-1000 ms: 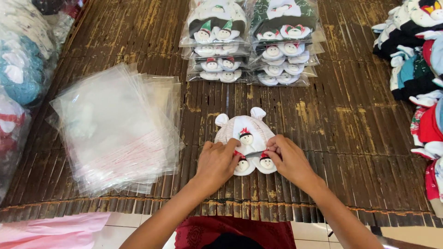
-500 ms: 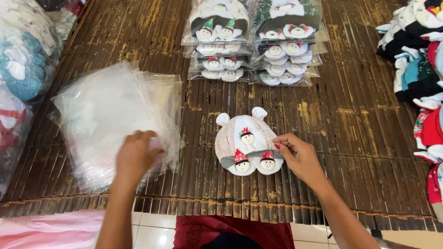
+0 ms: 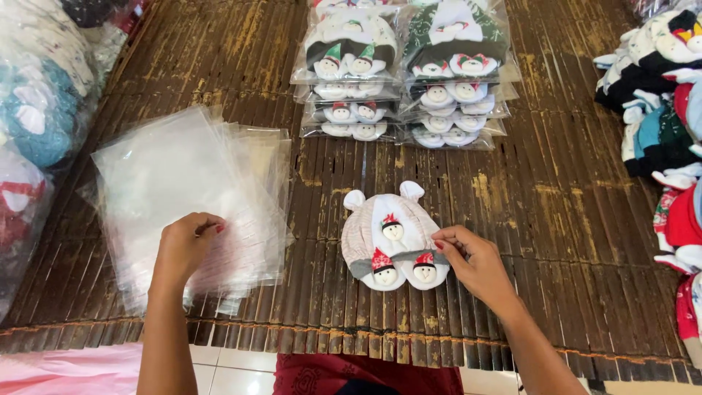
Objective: Packaging small fabric items like baby hats and socks into clear plastic bags.
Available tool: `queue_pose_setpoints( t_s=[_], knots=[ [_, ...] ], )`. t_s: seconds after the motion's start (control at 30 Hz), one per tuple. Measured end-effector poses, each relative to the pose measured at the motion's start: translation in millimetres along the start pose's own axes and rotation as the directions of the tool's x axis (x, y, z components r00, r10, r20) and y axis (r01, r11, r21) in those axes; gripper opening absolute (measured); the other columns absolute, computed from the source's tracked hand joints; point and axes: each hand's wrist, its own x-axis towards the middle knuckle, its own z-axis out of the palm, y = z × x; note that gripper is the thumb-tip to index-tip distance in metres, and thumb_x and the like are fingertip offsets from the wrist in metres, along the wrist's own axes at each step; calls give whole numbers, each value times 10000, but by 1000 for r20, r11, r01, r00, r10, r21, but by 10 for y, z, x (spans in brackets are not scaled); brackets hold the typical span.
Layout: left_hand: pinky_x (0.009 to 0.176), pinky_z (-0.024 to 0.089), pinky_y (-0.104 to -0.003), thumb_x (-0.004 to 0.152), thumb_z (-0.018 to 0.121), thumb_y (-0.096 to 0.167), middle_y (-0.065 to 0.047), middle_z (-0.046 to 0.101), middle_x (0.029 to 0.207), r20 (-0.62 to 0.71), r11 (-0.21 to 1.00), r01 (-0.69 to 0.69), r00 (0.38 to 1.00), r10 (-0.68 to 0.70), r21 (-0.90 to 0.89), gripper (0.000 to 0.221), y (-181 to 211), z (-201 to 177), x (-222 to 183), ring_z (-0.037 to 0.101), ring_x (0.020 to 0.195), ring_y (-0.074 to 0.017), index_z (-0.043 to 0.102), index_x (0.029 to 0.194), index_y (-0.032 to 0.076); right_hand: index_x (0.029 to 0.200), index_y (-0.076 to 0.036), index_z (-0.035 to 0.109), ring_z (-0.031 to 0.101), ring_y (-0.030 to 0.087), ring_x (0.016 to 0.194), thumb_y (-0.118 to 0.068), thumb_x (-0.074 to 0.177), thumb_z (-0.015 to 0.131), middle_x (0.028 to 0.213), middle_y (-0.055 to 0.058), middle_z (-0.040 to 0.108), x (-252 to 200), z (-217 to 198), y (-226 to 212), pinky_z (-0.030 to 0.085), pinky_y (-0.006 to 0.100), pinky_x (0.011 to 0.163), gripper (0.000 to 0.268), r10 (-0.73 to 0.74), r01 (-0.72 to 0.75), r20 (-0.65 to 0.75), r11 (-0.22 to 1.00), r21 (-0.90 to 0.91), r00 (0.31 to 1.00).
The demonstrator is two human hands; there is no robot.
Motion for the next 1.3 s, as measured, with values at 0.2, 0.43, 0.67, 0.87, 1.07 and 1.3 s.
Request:
queue_pose_setpoints(
  t_s=[0.2,0.43,0.67,0.87,1.07,1.3],
  knots=[
    [815,581,-431,924,766,48,-207,720,969,-332,933,-226,935,126,-281,101,481,-103,-165,717,956,-367,694,986,13,1005,-72,774,553,145,589,-39,961,638,740,108,779,18,1,74,514,325,572,147,-12,12,-14,1000,9,1000],
    [731,586,-375,888,704,-69,-86,696,823,-589,681,-721,607,533,-127,170,1619,425,-519,697,785,-283,689,907,100,1033,-88,793,619,140,606,-100,970,643,784,103,799,-41,20,-169,540,311,550,163,-31,31,3,999,8,1000],
    [736,573,-334,938,574,-25,-86,684,978,-148,331,-944,328,933,-2,233,2166,1034,-806,683,911,-269,693,1071,125,1306,-29,653,626,133,821,-217,956,660,997,89,727,-61,52,-21,594,263,648,398,51,-92,135,944,316,990],
    [585,574,-371,977,552,39,-60,633,943,-29,417,-899,424,905,-131,140,2185,1202,-897,698,775,-291,634,1013,147,1273,-33,674,655,114,744,-153,832,826,943,99,756,-32,110,151,543,223,594,482,76,-125,175,949,289,982],
    [635,591,-389,984,572,66,-80,643,917,-16,542,-777,576,817,-319,139,2142,1304,-857,722,754,-329,647,1092,113,1149,-44,732,669,135,730,-180,790,874,947,107,787,-26,206,228,537,254,597,409,77,-104,145,977,189,986],
    [750,589,-401,892,626,-54,-110,677,924,28,504,-608,621,783,-613,346,2198,1119,-899,715,871,-345,722,1184,104,1078,-68,791,662,131,593,-111,881,770,775,104,784,33,250,27,507,253,532,202,123,-132,71,981,144,990]
  ],
)
